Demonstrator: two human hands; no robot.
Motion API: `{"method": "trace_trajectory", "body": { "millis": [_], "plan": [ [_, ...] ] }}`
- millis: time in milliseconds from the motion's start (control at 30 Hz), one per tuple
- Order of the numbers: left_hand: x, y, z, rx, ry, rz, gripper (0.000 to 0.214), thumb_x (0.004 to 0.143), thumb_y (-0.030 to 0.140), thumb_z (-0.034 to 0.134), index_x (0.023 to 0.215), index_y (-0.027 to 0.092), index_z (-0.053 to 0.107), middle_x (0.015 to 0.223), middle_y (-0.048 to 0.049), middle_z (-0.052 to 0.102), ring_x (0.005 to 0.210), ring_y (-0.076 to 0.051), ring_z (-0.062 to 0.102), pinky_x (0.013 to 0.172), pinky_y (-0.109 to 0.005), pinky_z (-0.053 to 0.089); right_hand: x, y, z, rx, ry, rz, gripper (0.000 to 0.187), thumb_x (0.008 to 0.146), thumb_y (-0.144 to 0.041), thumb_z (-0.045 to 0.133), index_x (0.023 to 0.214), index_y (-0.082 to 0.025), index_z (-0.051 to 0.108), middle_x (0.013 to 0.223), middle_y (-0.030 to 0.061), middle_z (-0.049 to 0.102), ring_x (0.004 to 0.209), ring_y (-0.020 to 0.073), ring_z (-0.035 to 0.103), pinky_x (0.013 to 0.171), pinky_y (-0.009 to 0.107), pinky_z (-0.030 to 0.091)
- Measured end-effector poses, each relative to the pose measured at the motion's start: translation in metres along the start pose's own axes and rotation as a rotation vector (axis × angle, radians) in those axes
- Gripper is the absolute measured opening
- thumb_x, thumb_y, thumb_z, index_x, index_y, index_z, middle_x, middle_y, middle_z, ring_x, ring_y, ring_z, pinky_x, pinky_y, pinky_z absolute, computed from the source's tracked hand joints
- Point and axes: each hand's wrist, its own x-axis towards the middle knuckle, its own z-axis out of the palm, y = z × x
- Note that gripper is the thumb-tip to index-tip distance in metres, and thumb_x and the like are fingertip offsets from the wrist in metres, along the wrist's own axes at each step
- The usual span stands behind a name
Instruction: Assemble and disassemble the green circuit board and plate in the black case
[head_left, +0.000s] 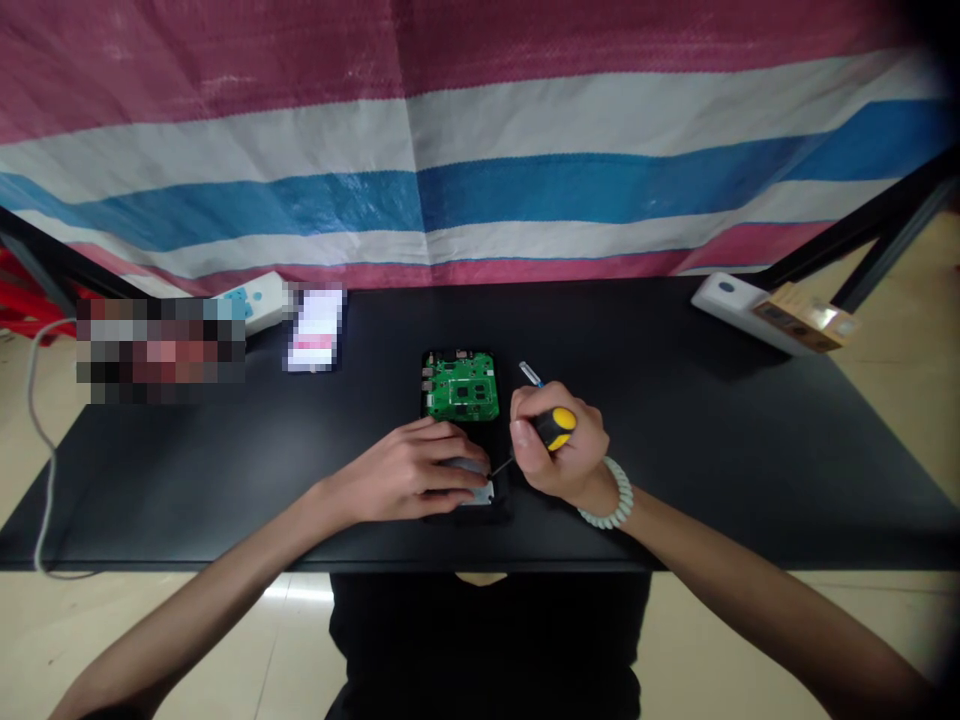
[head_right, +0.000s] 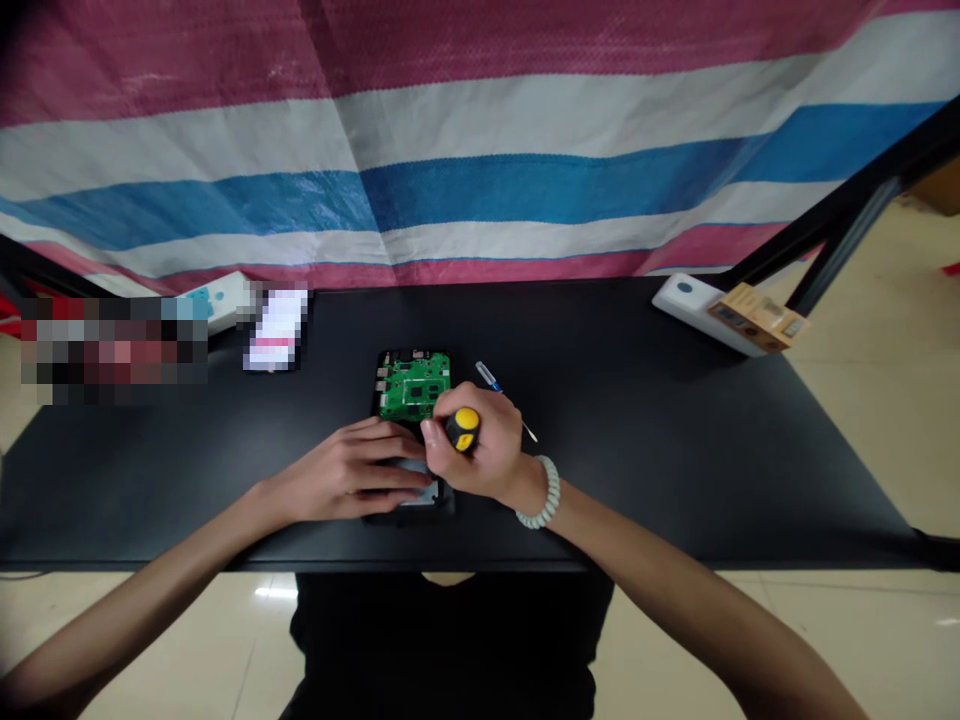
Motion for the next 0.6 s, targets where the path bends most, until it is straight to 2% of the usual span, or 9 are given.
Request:
{"method": "trace_trajectory", "body": {
  "millis": [133,267,367,467,533,600],
  "plan": [
    [0.0,0.0,-0.001,0.045,0.014,0.007,0.023,0.108,0.03,0.062,0.126,0.025,0.075,0.128,-0.007,0.077,0.12,-0.023,0.067,0.1,-0.037,0.052,0.003,-0.005,-0.002,-0.035,-0.027,0.012,0.013,0.094,-0.022,0.064,0.087,-0.026,0.053,0.066,-0.0049,0.059,0.049,0.0122,0.058,0.048,0.026,0.047],
    [-0.001,-0.001,0.0,0.094,0.017,0.026,0.025,0.108,0.031,0.061,0.129,0.025,0.074,0.128,-0.0062,0.077,0.121,-0.023,0.067,0.099,-0.037,0.052,0.006,-0.01,-0.004,-0.109,-0.02,-0.012,0.009,0.095,-0.02,0.065,0.098,-0.026,0.06,0.075,-0.0025,0.07,0.055,0.0136,0.065,0.052,0.027,0.055],
    [-0.002,-0.002,0.0,0.131,0.026,0.054,0.026,0.109,0.031,0.06,0.13,0.024,0.073,0.129,-0.0065,0.077,0.12,-0.023,0.068,0.097,-0.037,0.051,0.006,-0.012,-0.004,-0.101,-0.044,-0.025,0.028,0.096,-0.021,0.066,0.122,-0.027,0.062,0.081,-0.0012,0.073,0.055,0.0149,0.066,0.054,0.03,0.059],
    [-0.003,-0.002,0.001,0.17,0.038,0.084,0.026,0.11,0.032,0.058,0.13,0.022,0.072,0.13,-0.0075,0.076,0.118,-0.023,0.069,0.094,-0.036,0.051,0.008,-0.013,-0.004,-0.106,-0.084,-0.037,0.054,0.098,-0.022,0.065,0.15,-0.027,0.05,0.084,0.0008,0.075,0.051,0.0156,0.062,0.055,0.033,0.06],
    [-0.002,-0.002,0.002,0.196,0.049,0.089,0.025,0.111,0.033,0.056,0.128,0.022,0.071,0.129,-0.0071,0.077,0.117,-0.022,0.069,0.094,-0.035,0.05,0.01,-0.013,-0.004,-0.106,-0.114,-0.047,0.062,0.1,-0.022,0.064,0.158,-0.027,0.043,0.085,0.0005,0.076,0.049,0.0149,0.06,0.055,0.033,0.06],
    [-0.001,-0.002,0.002,0.214,0.071,0.076,0.024,0.111,0.033,0.056,0.126,0.022,0.071,0.124,-0.0065,0.079,0.115,-0.021,0.07,0.093,-0.035,0.05,0.013,-0.012,-0.004,-0.11,-0.141,-0.056,0.06,0.101,-0.024,0.064,0.158,-0.028,0.043,0.089,0.0006,0.078,0.05,0.0143,0.06,0.058,0.033,0.061]
  ]
}}
